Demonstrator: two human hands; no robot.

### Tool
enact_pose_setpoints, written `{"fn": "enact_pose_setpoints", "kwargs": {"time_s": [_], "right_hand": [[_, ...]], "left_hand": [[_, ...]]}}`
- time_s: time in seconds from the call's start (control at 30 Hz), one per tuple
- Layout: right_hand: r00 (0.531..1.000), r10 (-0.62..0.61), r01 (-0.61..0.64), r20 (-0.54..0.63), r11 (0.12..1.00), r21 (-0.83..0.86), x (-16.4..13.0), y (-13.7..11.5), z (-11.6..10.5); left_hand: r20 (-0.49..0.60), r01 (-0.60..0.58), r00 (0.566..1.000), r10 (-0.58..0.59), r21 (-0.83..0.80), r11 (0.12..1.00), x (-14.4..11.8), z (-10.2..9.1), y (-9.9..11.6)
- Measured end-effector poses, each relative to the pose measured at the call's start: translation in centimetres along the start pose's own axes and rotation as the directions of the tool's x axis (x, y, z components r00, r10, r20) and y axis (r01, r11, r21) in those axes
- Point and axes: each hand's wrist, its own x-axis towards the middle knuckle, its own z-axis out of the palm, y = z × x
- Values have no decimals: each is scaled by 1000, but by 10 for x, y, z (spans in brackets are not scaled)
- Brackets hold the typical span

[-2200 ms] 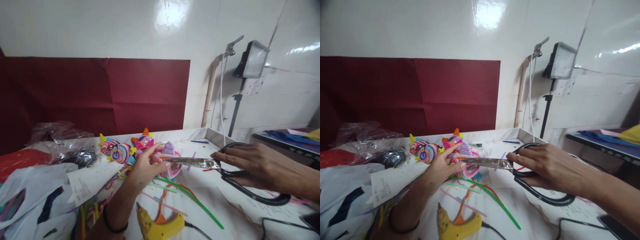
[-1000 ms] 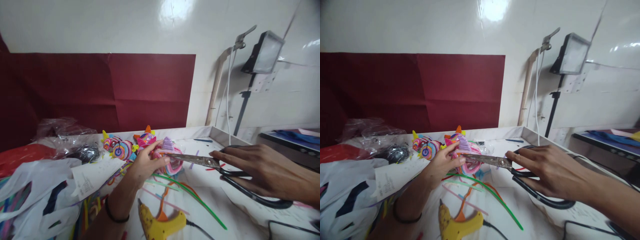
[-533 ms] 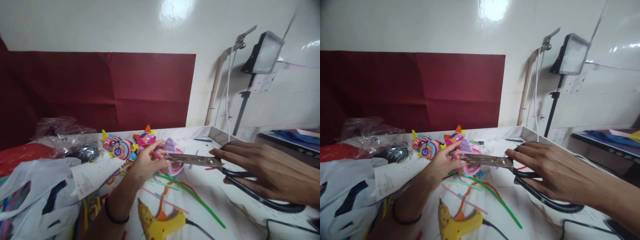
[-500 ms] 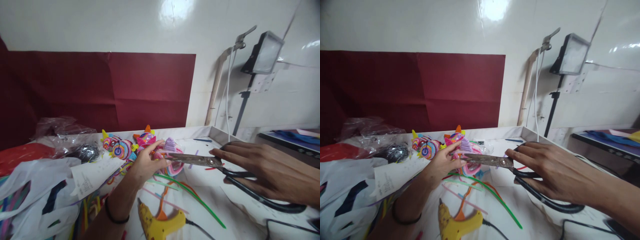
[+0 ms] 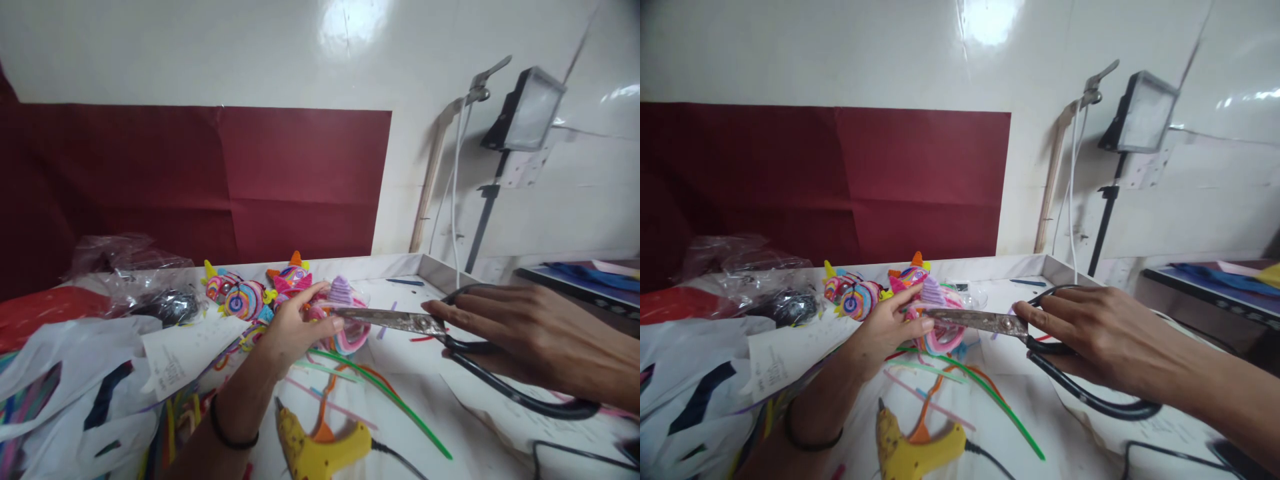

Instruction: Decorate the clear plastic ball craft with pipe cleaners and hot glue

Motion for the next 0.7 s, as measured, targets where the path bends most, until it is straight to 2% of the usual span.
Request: {"fn": "enact_pose_setpoints", "kwargs": {"time_s": [0.2,0.5,0.7], "right_hand": [[1000,2,-2,-31,1000,-12,-4,0,7],[995,88,-80,-44,985,151,-3,-5,8],[992,125,-113,-31,961,251,-19,-3,2]], "left_hand": [[1,0,1000,0,-20,1000,0,0,0],[18,1,1000,0,-24,1000,1,2,-3],[-103,-3,995,-3,-59,998,1,-1,0]]}}
